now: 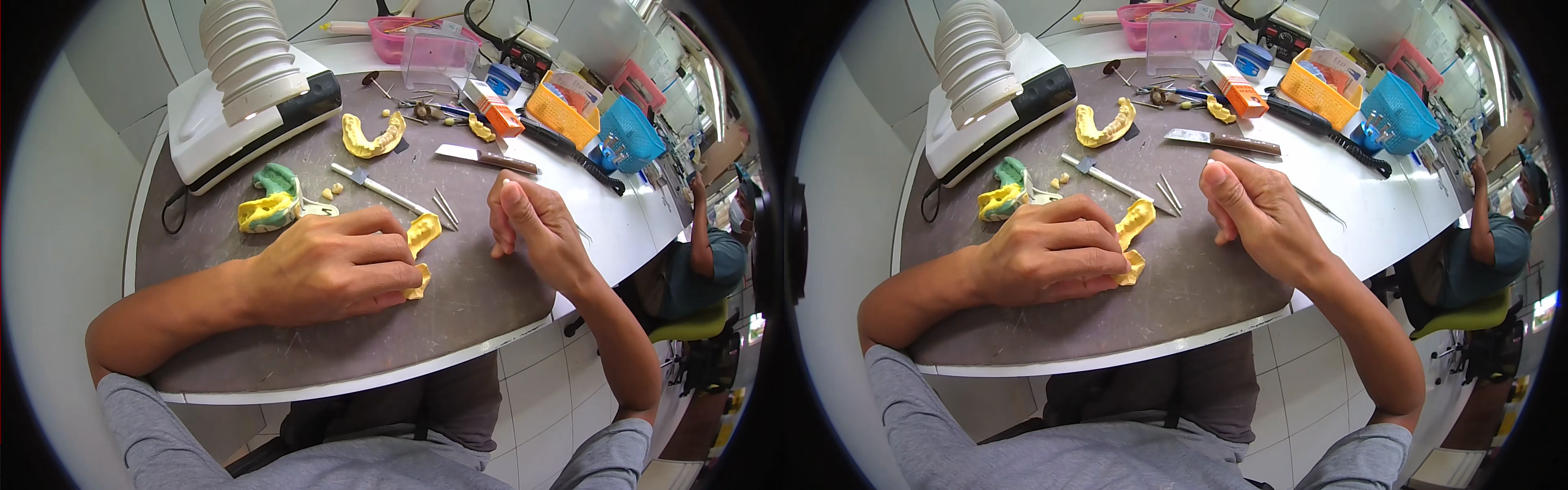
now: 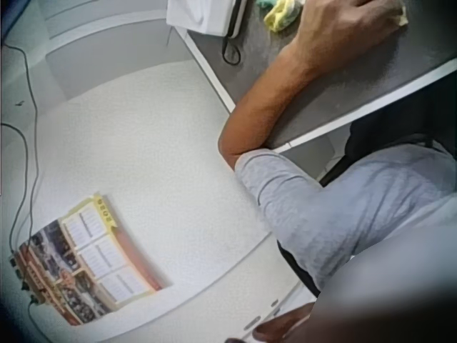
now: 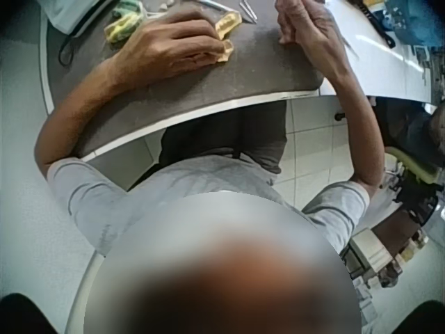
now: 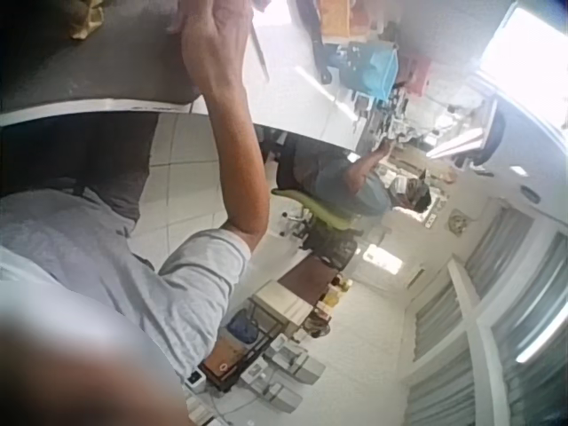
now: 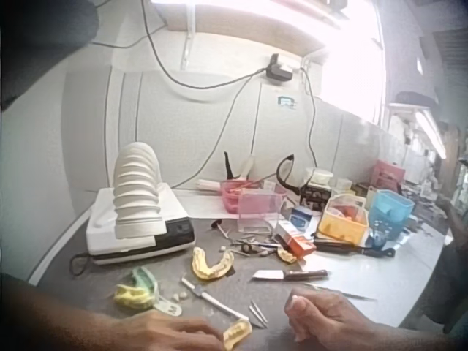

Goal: Trimming excess material from dental impressions and gluing components together for a prosthetic model.

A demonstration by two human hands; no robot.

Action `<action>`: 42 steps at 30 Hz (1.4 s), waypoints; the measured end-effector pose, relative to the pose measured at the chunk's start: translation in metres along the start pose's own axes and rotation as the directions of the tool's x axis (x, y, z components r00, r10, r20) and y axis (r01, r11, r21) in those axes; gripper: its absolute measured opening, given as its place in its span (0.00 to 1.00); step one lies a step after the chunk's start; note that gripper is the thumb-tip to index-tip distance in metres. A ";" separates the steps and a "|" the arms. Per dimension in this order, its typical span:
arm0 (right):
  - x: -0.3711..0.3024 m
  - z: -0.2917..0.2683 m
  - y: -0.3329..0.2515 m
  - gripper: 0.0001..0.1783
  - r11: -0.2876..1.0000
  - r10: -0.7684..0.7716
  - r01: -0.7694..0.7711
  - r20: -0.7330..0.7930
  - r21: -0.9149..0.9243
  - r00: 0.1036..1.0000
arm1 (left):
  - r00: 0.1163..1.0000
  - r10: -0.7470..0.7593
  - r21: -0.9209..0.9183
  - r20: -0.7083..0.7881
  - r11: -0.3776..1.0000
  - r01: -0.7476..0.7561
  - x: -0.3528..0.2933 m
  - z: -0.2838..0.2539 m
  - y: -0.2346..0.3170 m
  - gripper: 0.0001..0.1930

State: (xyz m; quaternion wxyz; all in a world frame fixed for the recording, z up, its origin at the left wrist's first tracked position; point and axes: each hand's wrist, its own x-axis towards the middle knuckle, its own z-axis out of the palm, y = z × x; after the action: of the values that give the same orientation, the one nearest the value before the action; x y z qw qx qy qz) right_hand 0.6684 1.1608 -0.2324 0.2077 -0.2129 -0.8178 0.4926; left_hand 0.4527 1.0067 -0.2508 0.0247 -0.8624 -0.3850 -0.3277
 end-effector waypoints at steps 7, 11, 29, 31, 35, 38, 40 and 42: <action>-0.007 0.007 0.004 0.33 0.992 0.092 -0.091 -0.005 0.090 0.996 | 1.000 -0.006 -0.006 -0.008 1.000 0.006 0.000 0.001 -0.001 0.10; -0.008 0.011 0.006 0.34 0.997 0.052 -0.048 -0.071 0.063 0.996 | 1.000 -0.009 0.000 -0.009 1.000 0.009 -0.001 0.000 -0.002 0.10; -0.009 0.002 -0.018 0.13 0.899 -0.047 0.099 0.131 -0.426 0.990 | 1.000 -0.005 -0.014 -0.010 1.000 0.004 0.001 -0.001 -0.001 0.09; -0.005 0.002 -0.029 0.13 0.870 0.027 0.051 0.151 -0.490 0.988 | 1.000 -0.006 -0.013 -0.009 1.000 0.006 0.000 -0.001 -0.001 0.09; -0.003 -0.003 -0.035 0.16 0.795 0.108 -0.014 0.118 -0.606 0.987 | 1.000 -0.006 -0.029 -0.012 1.000 0.005 -0.001 -0.001 -0.001 0.09; -0.004 -0.013 -0.029 0.20 0.725 0.166 -0.042 0.116 -0.687 0.979 | 1.000 -0.010 -0.013 -0.009 1.000 0.010 -0.001 -0.001 -0.002 0.08; -0.006 -0.022 -0.022 0.21 0.670 0.196 -0.062 0.096 -0.739 0.976 | 1.000 -0.008 -0.008 -0.003 1.000 0.008 -0.001 -0.001 -0.001 0.08; -0.006 -0.031 -0.012 0.23 0.579 -0.177 0.334 0.285 -0.744 0.942 | 1.000 -0.008 -0.014 -0.008 1.000 0.007 0.000 -0.001 -0.002 0.08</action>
State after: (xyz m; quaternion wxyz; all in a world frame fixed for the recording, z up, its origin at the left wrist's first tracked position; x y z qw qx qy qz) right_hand 0.6884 1.1744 -0.2089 0.0886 -0.1163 -0.9869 0.0682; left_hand 0.4509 1.0074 -0.2506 0.0191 -0.8598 -0.3859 -0.3338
